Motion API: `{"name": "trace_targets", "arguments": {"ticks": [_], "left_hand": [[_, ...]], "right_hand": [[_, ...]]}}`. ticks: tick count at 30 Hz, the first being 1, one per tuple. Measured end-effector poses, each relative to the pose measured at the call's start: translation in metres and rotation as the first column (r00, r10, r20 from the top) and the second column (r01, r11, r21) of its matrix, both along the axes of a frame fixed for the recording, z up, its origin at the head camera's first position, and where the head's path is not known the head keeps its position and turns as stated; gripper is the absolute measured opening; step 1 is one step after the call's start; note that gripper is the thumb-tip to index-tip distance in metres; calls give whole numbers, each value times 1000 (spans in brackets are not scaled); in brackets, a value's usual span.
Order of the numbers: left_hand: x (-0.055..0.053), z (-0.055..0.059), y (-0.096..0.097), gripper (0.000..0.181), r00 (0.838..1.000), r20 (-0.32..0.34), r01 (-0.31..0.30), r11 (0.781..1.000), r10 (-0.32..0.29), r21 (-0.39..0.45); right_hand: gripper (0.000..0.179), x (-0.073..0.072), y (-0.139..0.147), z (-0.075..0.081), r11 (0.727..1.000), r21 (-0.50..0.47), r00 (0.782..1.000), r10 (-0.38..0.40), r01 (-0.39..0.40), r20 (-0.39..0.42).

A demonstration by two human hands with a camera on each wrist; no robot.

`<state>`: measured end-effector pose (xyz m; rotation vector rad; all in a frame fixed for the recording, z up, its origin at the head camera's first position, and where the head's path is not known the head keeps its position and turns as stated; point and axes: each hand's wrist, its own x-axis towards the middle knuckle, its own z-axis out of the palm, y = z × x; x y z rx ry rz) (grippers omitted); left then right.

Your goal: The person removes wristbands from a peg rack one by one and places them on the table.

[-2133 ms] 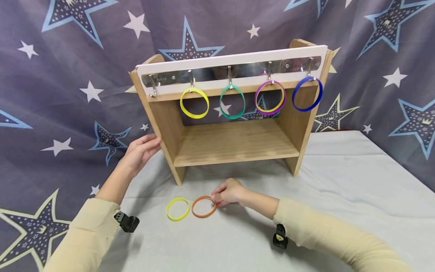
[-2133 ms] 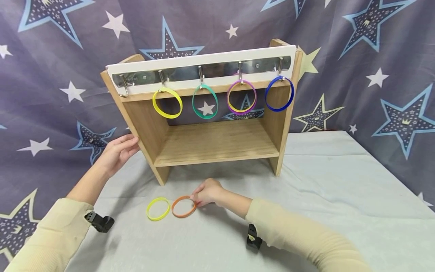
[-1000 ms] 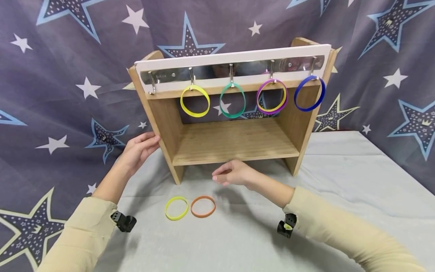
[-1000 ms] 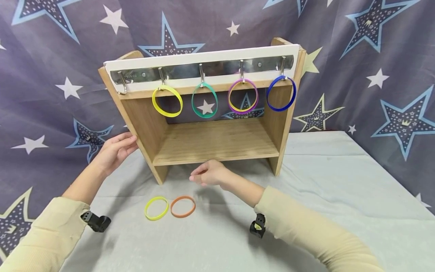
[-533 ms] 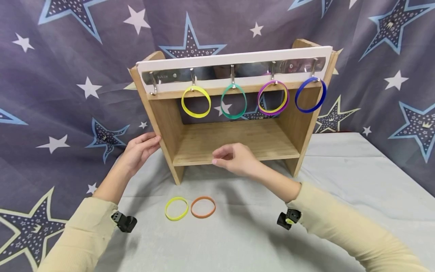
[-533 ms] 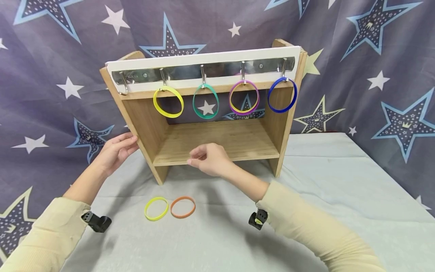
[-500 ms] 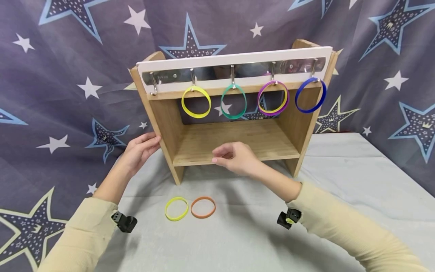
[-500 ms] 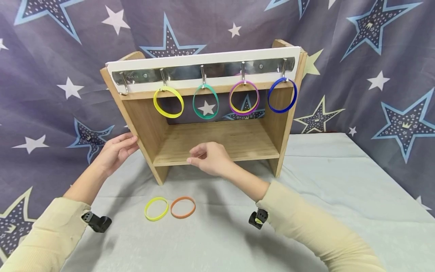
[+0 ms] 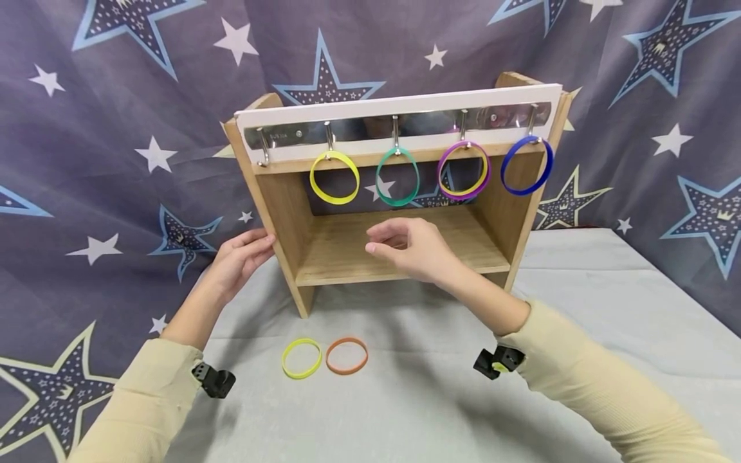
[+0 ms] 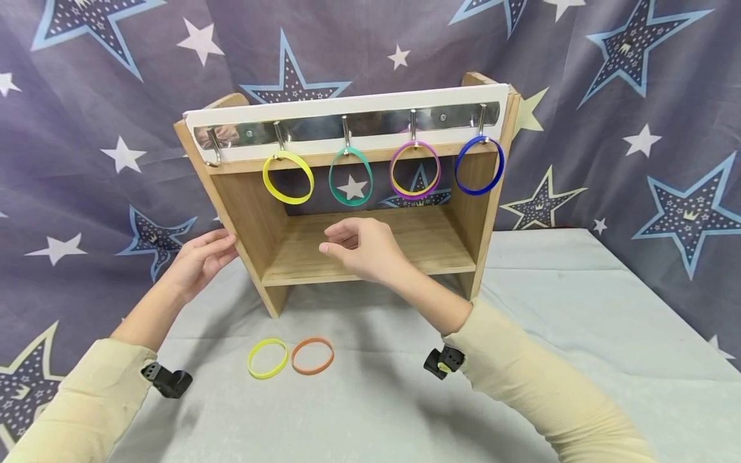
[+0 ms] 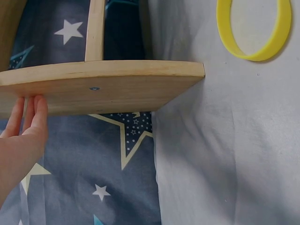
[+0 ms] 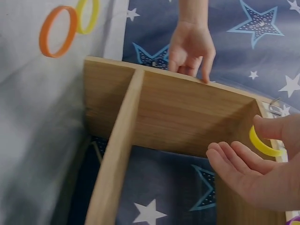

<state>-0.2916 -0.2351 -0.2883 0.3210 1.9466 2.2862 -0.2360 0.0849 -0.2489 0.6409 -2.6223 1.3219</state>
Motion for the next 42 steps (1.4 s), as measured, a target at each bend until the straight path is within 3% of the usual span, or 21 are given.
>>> {"name": "trace_targets", "arguments": {"ticks": [4, 11, 22, 26, 34, 42], "left_hand": [[0, -1, 1, 44, 1000, -3, -5, 1000, 5, -3], [0, -3, -1, 11, 999, -33, -2, 1000, 3, 16], [-1, -3, 0, 21, 1000, -17, -8, 1000, 9, 26], [-2, -3, 0, 11, 999, -33, 4, 1000, -4, 26], [-2, -2, -4, 13, 1000, -18, 17, 1000, -17, 12], [-3, -2, -3, 11, 1000, -17, 11, 1000, -11, 19]], "right_hand": [[28, 2, 1, 7, 1000, -24, 1000, -5, 5, 0], [27, 7, 3, 20, 997, -82, 1000, 3, -4, -10], [27, 8, 5, 33, 990, -142, 1000, 7, -11, -28], [29, 10, 4, 38, 986, -169, 1000, 5, -10, -30], [31, 8, 0, 42, 972, -235, 999, 18, -29, -46], [35, 3, -4, 47, 973, -228, 999, 27, -35, -36]]}}
